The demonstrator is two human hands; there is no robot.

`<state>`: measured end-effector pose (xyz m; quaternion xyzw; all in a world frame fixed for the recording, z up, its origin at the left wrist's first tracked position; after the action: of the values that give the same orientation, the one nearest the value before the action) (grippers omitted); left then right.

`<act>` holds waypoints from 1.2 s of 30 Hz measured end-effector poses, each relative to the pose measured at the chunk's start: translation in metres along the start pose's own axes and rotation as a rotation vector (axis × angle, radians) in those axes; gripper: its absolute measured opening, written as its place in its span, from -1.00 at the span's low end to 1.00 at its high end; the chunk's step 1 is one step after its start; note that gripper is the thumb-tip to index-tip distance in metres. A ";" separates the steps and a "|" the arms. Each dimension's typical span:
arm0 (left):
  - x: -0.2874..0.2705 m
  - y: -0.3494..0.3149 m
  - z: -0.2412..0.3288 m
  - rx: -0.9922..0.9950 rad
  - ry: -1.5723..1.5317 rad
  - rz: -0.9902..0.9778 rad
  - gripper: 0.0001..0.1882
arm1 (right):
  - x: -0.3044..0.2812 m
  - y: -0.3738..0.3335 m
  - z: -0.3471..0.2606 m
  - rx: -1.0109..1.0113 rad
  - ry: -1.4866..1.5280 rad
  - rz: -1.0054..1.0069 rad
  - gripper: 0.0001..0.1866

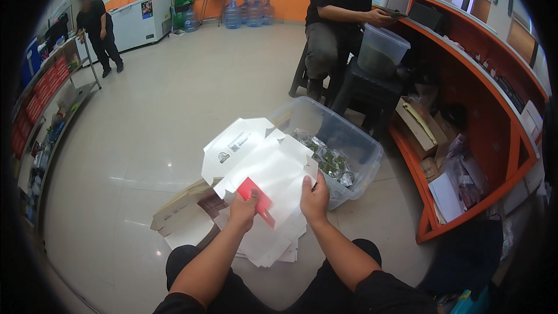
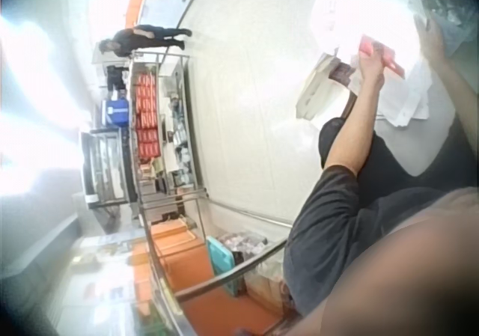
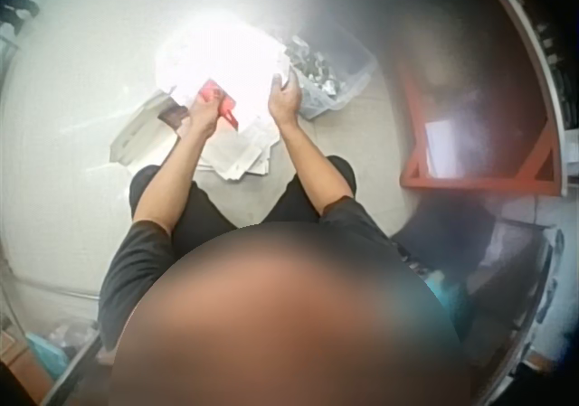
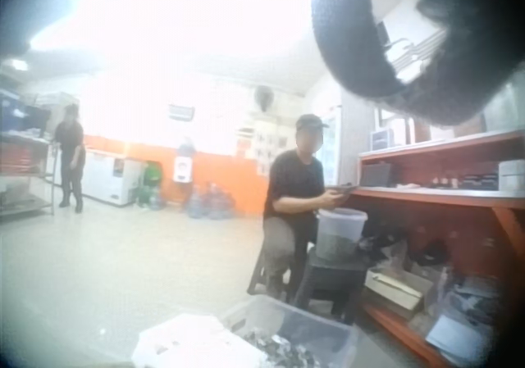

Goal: The person sits on the floor and assembles white cardboard boxes by folding flaps and inserting red paper inserts. The person repeatedly picks up flat-packed boxes, folds them into shape, and places red inserts inside before stacking the finished boxes.

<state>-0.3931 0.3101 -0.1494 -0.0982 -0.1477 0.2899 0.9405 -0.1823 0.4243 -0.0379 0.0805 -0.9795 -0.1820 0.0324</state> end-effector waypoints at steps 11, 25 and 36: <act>0.040 -0.040 0.057 -0.235 -0.505 -0.430 -0.17 | 0.044 -0.035 -0.081 -0.696 -0.242 -0.689 -0.55; 0.012 -0.028 0.056 -0.037 -0.214 -0.205 -0.61 | 0.069 -0.051 -0.062 -0.444 0.037 -0.747 -0.68; 0.026 -0.039 0.067 0.000 -0.417 -0.187 -0.52 | 0.080 -0.059 -0.054 -0.580 -0.208 -0.664 -0.52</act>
<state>-0.3744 0.2998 -0.0700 -0.0219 -0.3472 0.2156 0.9124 -0.2477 0.3370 -0.0063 0.3590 -0.8072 -0.4567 -0.1050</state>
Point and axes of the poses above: each hand's wrist, its own y-axis towards the middle knuckle, its own x-axis out of the palm, z = x × y, the point moved 9 cm from there along y, towards the middle knuckle, and after that the axes turned 11 degrees about y, right-handed, at the moved point
